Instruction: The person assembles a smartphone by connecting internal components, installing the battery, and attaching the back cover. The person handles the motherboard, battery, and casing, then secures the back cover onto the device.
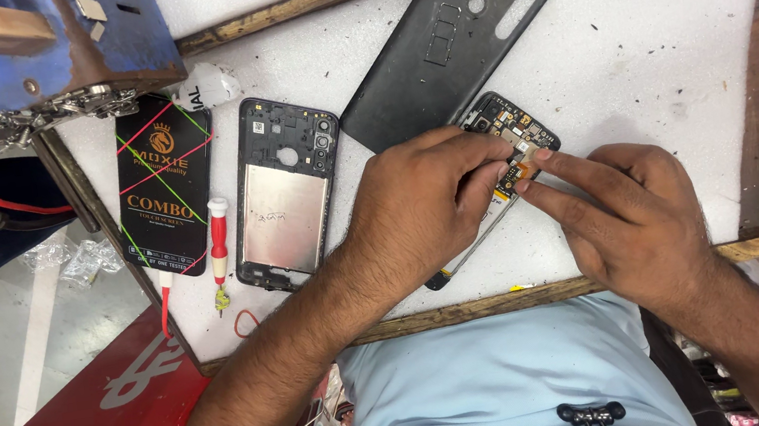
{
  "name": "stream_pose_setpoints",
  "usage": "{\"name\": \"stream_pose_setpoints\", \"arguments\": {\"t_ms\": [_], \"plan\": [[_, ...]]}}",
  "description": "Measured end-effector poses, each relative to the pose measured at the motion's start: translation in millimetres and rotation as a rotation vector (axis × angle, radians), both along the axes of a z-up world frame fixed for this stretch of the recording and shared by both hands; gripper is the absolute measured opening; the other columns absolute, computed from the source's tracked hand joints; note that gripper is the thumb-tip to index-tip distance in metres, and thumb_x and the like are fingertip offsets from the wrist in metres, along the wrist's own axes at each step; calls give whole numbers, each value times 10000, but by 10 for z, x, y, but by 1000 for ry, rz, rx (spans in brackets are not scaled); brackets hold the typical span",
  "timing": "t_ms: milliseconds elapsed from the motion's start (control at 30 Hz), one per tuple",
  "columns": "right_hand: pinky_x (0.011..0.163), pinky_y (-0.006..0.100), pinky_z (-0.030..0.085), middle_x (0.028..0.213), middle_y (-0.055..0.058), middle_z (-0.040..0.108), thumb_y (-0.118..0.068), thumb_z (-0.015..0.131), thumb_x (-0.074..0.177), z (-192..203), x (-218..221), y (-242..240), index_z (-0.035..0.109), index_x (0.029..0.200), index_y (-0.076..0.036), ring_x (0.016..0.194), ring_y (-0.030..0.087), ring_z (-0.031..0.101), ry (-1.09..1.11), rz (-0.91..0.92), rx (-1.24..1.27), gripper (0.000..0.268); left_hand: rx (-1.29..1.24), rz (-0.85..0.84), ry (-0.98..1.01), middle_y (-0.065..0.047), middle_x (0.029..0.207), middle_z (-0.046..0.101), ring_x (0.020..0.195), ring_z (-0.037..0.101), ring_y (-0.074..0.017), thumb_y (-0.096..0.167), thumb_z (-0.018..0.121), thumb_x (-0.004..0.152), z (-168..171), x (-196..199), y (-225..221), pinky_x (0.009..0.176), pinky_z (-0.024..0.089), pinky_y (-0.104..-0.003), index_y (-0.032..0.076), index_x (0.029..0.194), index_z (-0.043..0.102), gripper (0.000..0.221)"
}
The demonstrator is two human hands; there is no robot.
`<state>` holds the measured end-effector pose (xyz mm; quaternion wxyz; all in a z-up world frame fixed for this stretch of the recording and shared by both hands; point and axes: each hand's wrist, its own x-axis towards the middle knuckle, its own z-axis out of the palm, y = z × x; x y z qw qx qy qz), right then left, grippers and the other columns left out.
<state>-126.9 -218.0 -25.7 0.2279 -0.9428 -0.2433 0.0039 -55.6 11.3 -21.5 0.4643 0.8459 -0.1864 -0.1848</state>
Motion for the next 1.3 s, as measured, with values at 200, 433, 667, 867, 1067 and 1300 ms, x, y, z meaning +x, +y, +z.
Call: {"name": "stream_pose_setpoints", "arguments": {"t_ms": [200, 433, 667, 867, 1067, 1300], "plan": [[850, 378, 488, 1371, 11, 657, 41, 737, 802, -6, 2, 5, 762, 1242, -198, 996, 257, 579, -9, 8, -4, 502, 2, -1, -18, -75, 935, 744, 797, 752, -226, 152, 729, 948, 0, 3, 3, 710, 614, -330, 75, 1077, 753, 153], [780, 358, 487, 1333, 27, 647, 34, 747, 874, 1, 3, 51, 786, 1168, -181, 996, 248, 585, -37, 16, -76, 367, -7, -13, -4, -69, 940, 744, 798, 760, -193, 154, 729, 951, 57, 43, -7, 709, 624, -305, 77, 1082, 748, 153], [780, 376, 499, 1300, 49, 644, -38, 753, 931, 78, -5, 117, 784, 1106, -169, 1034, 258, 594, -70, 20, -197, 221, -61, 55, 73, -73, 918, 735, 780, 764, -177, 155, 751, 940, 179, 100, -32, 677, 628, -291, 64, 1106, 724, 191], [825, 403, 485, 1333, 23, 639, -41, 773, 855, 51, 20, 132, 785, 1113, -169, 1035, 272, 581, -72, -21, -65, 288, -2, 67, -218, -97, 1042, 685, 885, 733, -240, 24, 695, 984, 277, -83, 135, 745, 603, -318, 55, 1253, 674, 272], [875, 404, 489, 1313, 11, 676, 14, 735, 770, 46, 16, 105, 782, 1167, -154, 1027, 263, 595, -46, -63, 16, 433, 278, -99, -540, -57, 991, 577, 825, 588, -203, 141, 692, 925, 222, -316, 157, 630, 513, -318, 39, 1333, 678, 421], [891, 359, 510, 1288, 12, 728, 21, 729, 840, 67, 14, 113, 768, 1190, -111, 1031, 241, 626, -14, -118, 68, 377, 288, -67, -559, -58, 1015, 577, 846, 582, -200, 138, 691, 930, 206, -358, 163, 652, 508, -322, 39, 1326, 688, 408]]}}
